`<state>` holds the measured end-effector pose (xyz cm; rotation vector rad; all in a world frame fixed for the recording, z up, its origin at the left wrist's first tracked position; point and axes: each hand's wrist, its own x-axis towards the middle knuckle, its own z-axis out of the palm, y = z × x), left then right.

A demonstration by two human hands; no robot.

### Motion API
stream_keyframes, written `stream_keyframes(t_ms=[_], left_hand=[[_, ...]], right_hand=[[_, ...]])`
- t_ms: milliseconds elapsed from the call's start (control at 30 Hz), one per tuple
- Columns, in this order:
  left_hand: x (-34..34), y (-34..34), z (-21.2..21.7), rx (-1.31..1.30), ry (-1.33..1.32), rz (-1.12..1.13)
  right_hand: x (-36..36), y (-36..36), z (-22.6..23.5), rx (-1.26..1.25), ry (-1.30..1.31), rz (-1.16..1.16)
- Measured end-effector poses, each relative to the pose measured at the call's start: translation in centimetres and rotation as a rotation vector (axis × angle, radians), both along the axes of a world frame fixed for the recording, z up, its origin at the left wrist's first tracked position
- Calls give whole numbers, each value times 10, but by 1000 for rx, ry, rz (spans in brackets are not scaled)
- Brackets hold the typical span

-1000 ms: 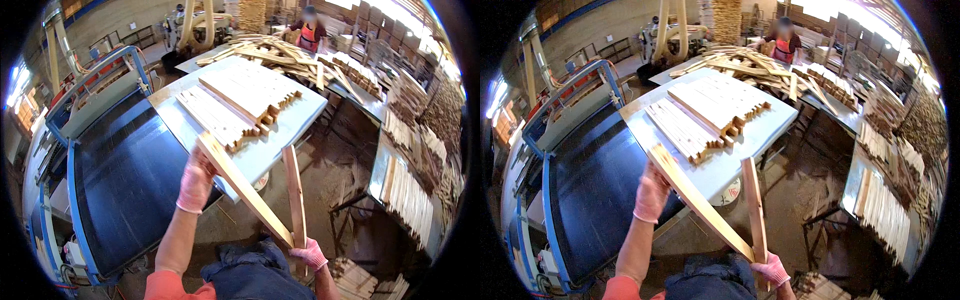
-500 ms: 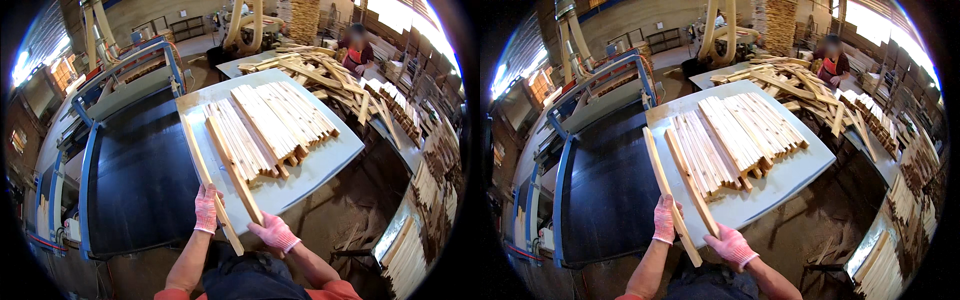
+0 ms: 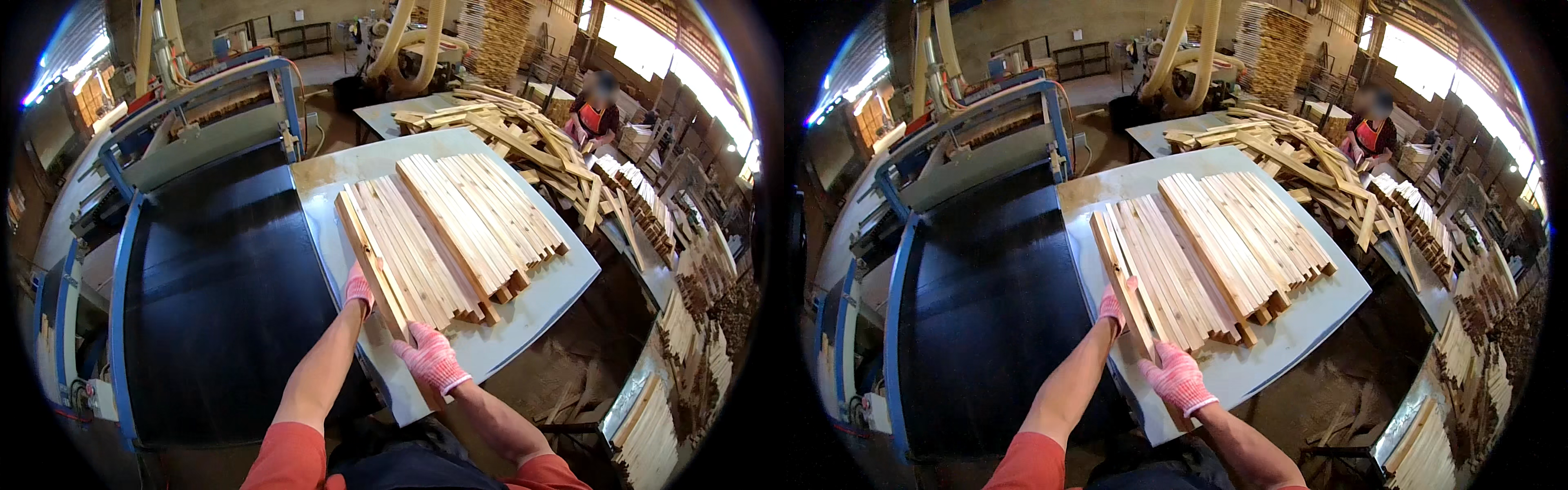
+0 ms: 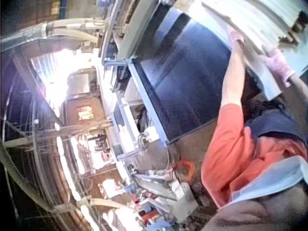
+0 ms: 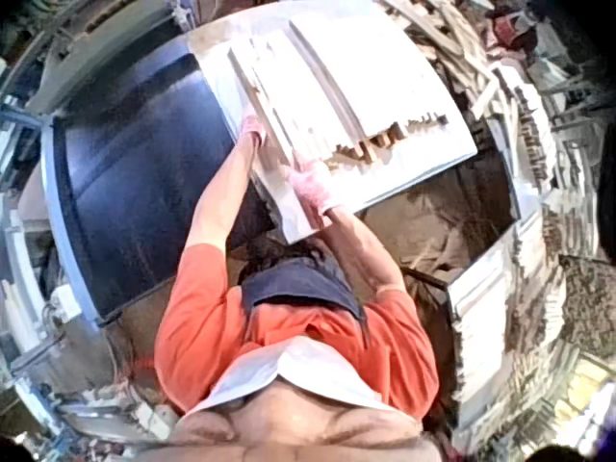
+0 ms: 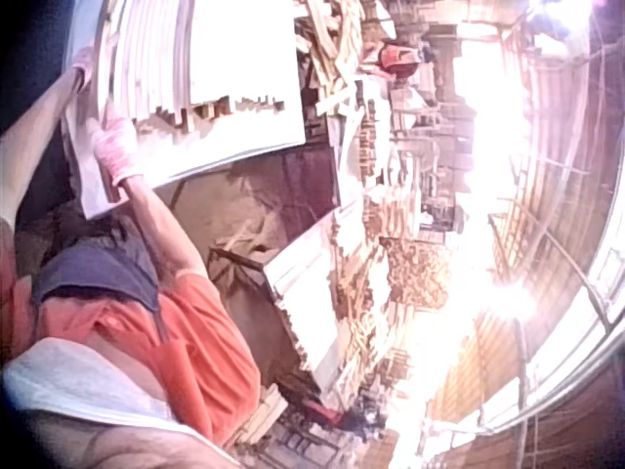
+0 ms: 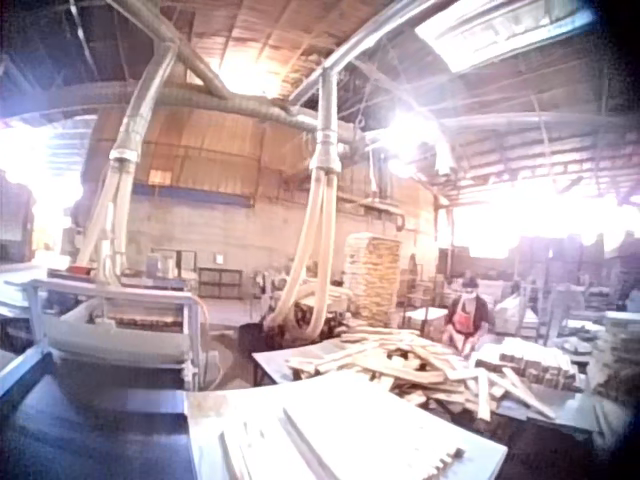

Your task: The person sorts and stacks wooden planks on a metal table and a conveyor belt in a workshop. They pick up stacks of planks, arrange them, and feed individual pieces into a processing machine.

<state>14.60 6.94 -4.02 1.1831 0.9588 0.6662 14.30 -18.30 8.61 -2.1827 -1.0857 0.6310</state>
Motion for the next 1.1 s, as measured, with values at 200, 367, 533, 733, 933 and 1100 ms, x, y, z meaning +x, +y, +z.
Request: stream_keyframes(t_ms=[200, 367, 533, 733, 933, 1100], left_hand=[[-25, 36, 0, 238, 284, -285], [-62, 24, 5, -404, -226, -52], [-59, -4, -12, 123, 33, -76], [-55, -16, 40, 467, 608, -279], [-48, -40, 39, 570, 677, -170], [-48, -48, 17, 691, 581, -60]], right_hand=[[11, 67, -3, -106, -97, -47], [7, 118, -10, -232, -258, 21], [1, 142, -38, -128, -414, -18], [53, 108, -17, 27, -394, -18], [242, 53, -16, 239, -454, -381], [396, 28, -36, 72, -636, -610]])
